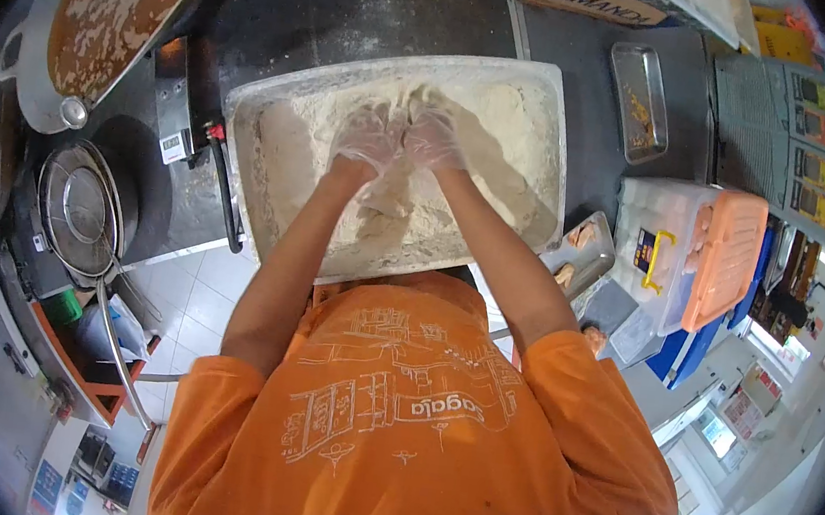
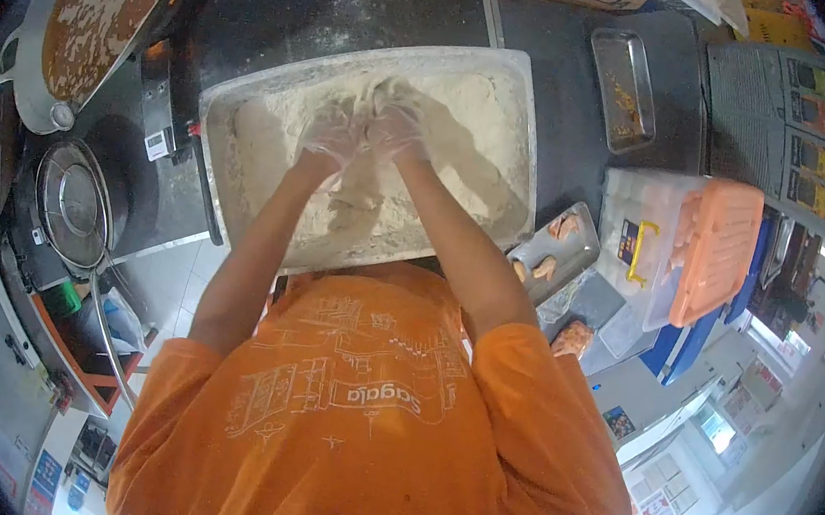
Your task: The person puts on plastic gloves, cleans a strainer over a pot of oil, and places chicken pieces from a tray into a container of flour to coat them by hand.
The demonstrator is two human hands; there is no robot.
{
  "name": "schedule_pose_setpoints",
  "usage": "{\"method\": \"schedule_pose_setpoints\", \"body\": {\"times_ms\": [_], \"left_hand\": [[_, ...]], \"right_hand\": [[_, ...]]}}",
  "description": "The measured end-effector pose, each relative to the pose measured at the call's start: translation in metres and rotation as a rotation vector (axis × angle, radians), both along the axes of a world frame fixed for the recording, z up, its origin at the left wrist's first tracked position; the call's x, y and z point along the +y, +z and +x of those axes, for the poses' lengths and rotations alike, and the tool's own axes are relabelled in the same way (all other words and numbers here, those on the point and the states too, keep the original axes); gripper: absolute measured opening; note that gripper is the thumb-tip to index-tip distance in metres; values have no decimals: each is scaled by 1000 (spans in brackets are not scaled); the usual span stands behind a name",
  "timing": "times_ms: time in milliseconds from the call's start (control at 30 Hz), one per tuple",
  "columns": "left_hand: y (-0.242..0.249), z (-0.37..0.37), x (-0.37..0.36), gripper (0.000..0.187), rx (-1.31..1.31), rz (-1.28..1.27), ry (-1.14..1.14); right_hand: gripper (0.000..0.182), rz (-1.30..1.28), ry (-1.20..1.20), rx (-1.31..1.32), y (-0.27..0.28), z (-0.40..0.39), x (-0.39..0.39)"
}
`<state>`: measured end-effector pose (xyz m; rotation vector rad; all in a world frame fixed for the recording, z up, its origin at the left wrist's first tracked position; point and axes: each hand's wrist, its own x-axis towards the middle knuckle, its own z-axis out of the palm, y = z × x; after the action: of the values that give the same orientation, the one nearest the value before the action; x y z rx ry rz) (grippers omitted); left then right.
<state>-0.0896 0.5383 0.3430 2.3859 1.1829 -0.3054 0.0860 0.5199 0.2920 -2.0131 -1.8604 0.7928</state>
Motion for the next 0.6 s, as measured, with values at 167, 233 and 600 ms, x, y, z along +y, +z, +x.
{"method": "schedule_pose_setpoints", "body": {"times_ms": [167,233,600], "left_hand": [[8,-68,-12,51,174,-29,-364],[19,-72,-41,52,153,-75,-365],[-39,-51,-93,61,-576,-909,610]], "right_hand": [[27,-223,312,160,32,35,-49],[32,-552,644,-347,28,35,-80],[60,-607,-717,816,120,-61,-85]]}}
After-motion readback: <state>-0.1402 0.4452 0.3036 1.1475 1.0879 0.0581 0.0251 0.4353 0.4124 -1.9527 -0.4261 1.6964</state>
